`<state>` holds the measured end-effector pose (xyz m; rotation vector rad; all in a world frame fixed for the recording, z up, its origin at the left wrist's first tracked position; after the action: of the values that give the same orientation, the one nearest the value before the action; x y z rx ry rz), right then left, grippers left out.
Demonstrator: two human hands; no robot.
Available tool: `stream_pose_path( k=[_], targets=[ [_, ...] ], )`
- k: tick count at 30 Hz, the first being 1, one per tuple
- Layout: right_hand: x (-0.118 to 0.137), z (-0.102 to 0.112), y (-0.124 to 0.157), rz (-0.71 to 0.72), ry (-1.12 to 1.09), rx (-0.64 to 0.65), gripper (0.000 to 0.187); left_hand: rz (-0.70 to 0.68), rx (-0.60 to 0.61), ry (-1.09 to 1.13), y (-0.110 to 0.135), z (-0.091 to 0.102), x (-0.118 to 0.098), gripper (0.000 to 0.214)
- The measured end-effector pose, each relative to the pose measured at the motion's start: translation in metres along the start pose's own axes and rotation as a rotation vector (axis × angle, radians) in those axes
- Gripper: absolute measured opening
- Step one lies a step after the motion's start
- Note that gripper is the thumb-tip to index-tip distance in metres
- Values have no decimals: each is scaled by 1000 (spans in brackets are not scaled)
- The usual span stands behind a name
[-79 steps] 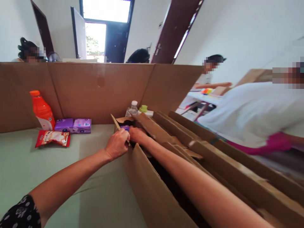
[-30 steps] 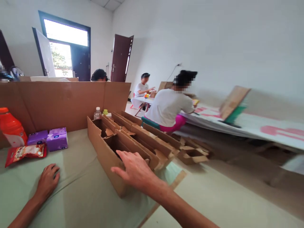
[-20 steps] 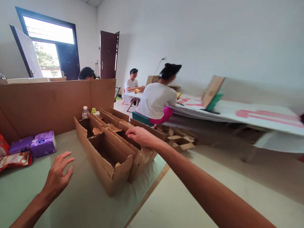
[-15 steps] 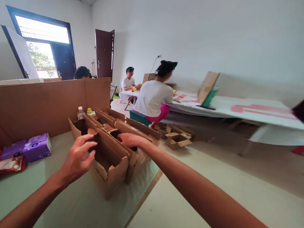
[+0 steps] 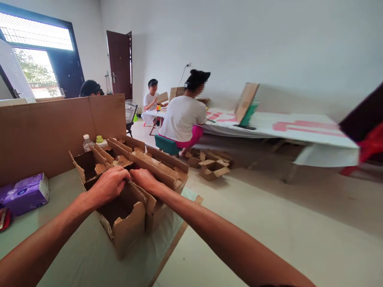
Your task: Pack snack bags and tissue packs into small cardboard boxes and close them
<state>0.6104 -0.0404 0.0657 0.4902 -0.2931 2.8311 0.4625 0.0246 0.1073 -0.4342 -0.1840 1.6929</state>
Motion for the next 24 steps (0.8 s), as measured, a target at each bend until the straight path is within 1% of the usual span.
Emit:
stream_pose_path(
  k=[2,5,8,10,12,14,15,17,18,20,22,24],
  targets=[
    [6,17,5,-55,41,-43,18,12,-23,48,0,0,-2,26],
    [16,55,18,-93,86,-166,19,35,-101,149,0,1,-2,23],
    [27,92,37,-93,105,-292,19,113,-274,267,5,12,5,20],
    [38,110,50,-67,67,-418,16,201,-412,349,15,24,9,22],
    [55,121,62,-16,-4,-563,16,286,-503,439,34,36,11,23],
    [77,128,71,51,-63,-681,23,352,-541,536,59,45,8,24],
    [91,130,74,81,-85,-719,27,384,-555,582,74,48,7,25],
    [119,131,76,133,-136,-754,35,455,-591,654,107,51,7,31],
    [134,130,75,158,-158,-751,38,498,-614,678,126,51,9,33],
    [164,120,68,236,-224,-660,40,606,-661,695,170,49,22,35],
    [197,100,55,378,-321,-490,37,750,-707,672,222,45,42,33],
    [232,67,38,522,-389,-232,31,914,-748,623,279,40,63,29]
  ],
)
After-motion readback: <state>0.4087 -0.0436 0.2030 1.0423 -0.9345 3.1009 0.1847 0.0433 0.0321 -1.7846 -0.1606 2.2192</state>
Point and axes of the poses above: each hand's wrist, its own y-axis away from the middle knuckle, its own z-axis out of the back of the hand, x = y × z, the point moved 1 cm from there along -y, towards the middle knuckle, and after that the axes turned 6 degrees about -y, right-handed, at the moved point
